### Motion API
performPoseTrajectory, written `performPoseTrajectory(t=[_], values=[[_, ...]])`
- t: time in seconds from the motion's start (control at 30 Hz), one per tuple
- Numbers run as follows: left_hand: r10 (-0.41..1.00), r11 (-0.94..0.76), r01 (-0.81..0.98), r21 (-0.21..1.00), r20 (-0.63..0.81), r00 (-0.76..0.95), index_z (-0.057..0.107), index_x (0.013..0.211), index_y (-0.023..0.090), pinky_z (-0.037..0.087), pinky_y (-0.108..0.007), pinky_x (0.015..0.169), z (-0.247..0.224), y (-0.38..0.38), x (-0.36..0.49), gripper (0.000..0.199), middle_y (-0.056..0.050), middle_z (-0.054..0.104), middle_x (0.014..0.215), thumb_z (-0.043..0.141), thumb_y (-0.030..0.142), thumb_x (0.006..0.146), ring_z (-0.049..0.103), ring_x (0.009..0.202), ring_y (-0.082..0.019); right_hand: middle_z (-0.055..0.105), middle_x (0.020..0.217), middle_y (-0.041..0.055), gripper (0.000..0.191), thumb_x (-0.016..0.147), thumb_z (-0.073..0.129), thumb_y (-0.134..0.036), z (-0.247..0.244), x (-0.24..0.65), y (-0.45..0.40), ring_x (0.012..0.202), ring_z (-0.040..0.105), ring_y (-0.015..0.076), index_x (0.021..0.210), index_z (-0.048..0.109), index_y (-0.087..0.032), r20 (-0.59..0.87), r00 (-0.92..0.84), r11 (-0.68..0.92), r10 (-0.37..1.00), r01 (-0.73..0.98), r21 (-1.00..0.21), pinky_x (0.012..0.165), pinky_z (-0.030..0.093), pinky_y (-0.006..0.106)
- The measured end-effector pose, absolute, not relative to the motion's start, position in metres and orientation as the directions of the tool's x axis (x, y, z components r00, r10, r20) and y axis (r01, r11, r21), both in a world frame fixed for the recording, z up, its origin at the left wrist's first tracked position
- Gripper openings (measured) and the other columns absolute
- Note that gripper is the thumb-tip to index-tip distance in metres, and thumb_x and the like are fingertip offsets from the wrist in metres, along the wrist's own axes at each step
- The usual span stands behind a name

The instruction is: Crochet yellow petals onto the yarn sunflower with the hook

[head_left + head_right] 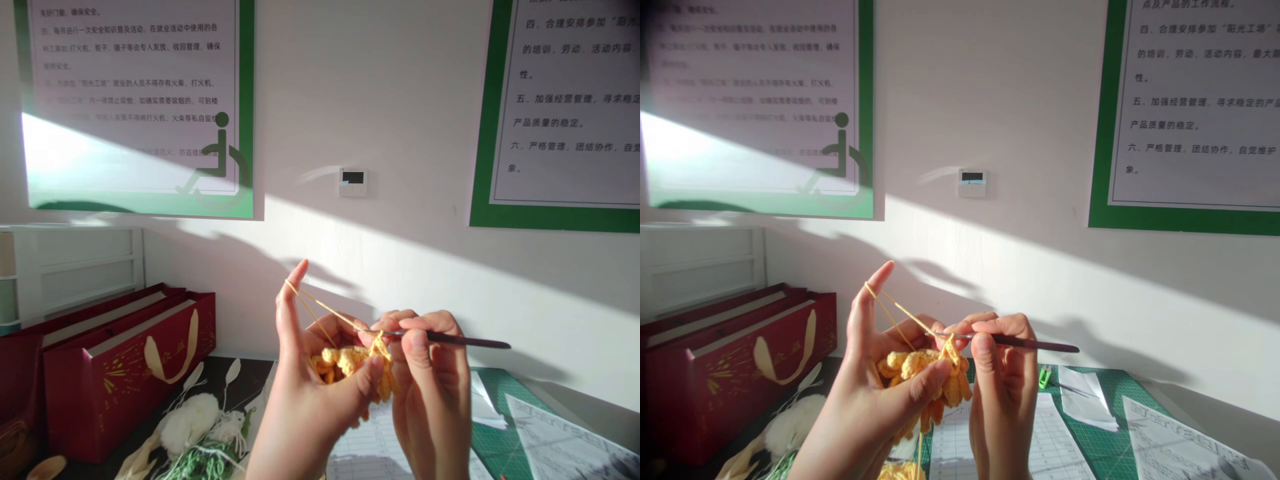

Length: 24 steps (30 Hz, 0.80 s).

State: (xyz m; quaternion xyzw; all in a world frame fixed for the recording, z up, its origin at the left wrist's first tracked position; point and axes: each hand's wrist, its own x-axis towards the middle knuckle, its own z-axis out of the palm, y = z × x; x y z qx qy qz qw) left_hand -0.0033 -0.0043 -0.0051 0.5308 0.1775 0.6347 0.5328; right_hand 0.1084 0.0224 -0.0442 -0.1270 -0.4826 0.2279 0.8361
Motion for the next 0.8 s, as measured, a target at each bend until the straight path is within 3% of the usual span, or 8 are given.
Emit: performPoseTrajectory(t=[0.1,0.23,0.3,0.5,0.6,0.7,0.8], values=[[0.847,-0.348,-0.523,0.778,0.5,0.18,0.007,0.16,0.05,0.058,-0.028,0.06,-0.006,0.0,-0.005,0.119,0.003,0.071,0.083,0.089,0.017,0.079,0.056,0.051,-0.009,0.073,0.092,0.0003,0.004,0.101,0.064,-0.027,-0.048,0.106,0.023,0.087,0.074,0.0173,0.099,0.066,-0.03,0.769,0.491,0.911,0.41,-0.169,-0.377,0.074,0.06,0.032],[0.843,-0.345,-0.533,0.773,0.505,0.186,0.002,0.161,0.05,0.057,-0.029,0.058,-0.007,0.002,-0.004,0.123,0.003,0.071,0.082,0.086,0.013,0.079,0.058,0.053,-0.012,0.077,0.093,0.0017,0.012,0.099,0.064,-0.018,-0.051,0.098,0.022,0.089,0.074,0.02,0.102,0.069,-0.028,0.824,0.55,0.972,0.14,0.082,-0.22,0.085,0.06,0.041],[0.838,-0.363,-0.524,0.77,0.516,0.178,0.005,0.161,0.05,0.057,-0.029,0.058,-0.008,0.001,-0.004,0.122,0.002,0.071,0.082,0.087,0.013,0.079,0.059,0.054,-0.013,0.077,0.091,0.0015,0.011,0.098,0.066,-0.017,-0.05,0.095,0.021,0.084,0.073,0.0204,0.1,0.069,-0.027,0.82,0.566,0.976,0.081,0.123,-0.181,0.086,0.06,0.043],[0.838,-0.401,-0.51,0.761,0.53,0.133,0.016,0.159,0.051,0.057,-0.028,0.061,-0.008,0.0,-0.002,0.112,0.0,0.072,0.086,0.09,0.024,0.08,0.067,0.066,-0.017,0.075,0.093,0.0019,0.008,0.101,0.062,-0.02,-0.051,0.09,0.021,0.086,0.075,0.0175,0.102,0.067,-0.026,0.766,0.579,0.934,0.278,0.025,-0.357,0.073,0.063,0.032],[0.847,-0.38,-0.507,0.774,0.511,0.145,0.015,0.16,0.053,0.052,-0.025,0.055,-0.009,-0.001,-0.001,0.117,0.001,0.071,0.086,0.093,0.024,0.077,0.064,0.061,-0.016,0.074,0.091,0.002,0.004,0.098,0.065,-0.021,-0.051,0.094,0.023,0.083,0.075,0.0168,0.099,0.067,-0.024,0.797,0.559,0.938,0.228,0.095,-0.334,0.07,0.063,0.03],[0.843,-0.38,-0.543,0.749,0.522,0.129,0.021,0.162,0.048,0.052,-0.026,0.062,-0.01,0.002,0.001,0.095,0.0,0.071,0.089,0.08,0.027,0.091,0.065,0.07,-0.017,0.072,0.088,0.0004,0.003,0.098,0.066,-0.021,-0.049,0.103,0.025,0.081,0.074,0.0144,0.098,0.067,-0.024,0.775,0.603,0.931,0.191,0.138,-0.337,0.07,0.062,0.026],[0.8,-0.541,-0.496,0.679,0.597,-0.057,0.04,0.159,0.034,0.049,-0.029,0.079,-0.011,0.016,0.005,0.06,-0.003,0.071,0.09,0.061,0.04,0.103,0.059,0.082,-0.017,0.069,0.088,-0.0007,0.003,0.099,0.066,-0.022,-0.046,0.114,0.024,0.082,0.073,0.0125,0.096,0.066,-0.024,0.746,0.64,0.923,0.185,0.146,-0.355,0.07,0.061,0.023]])
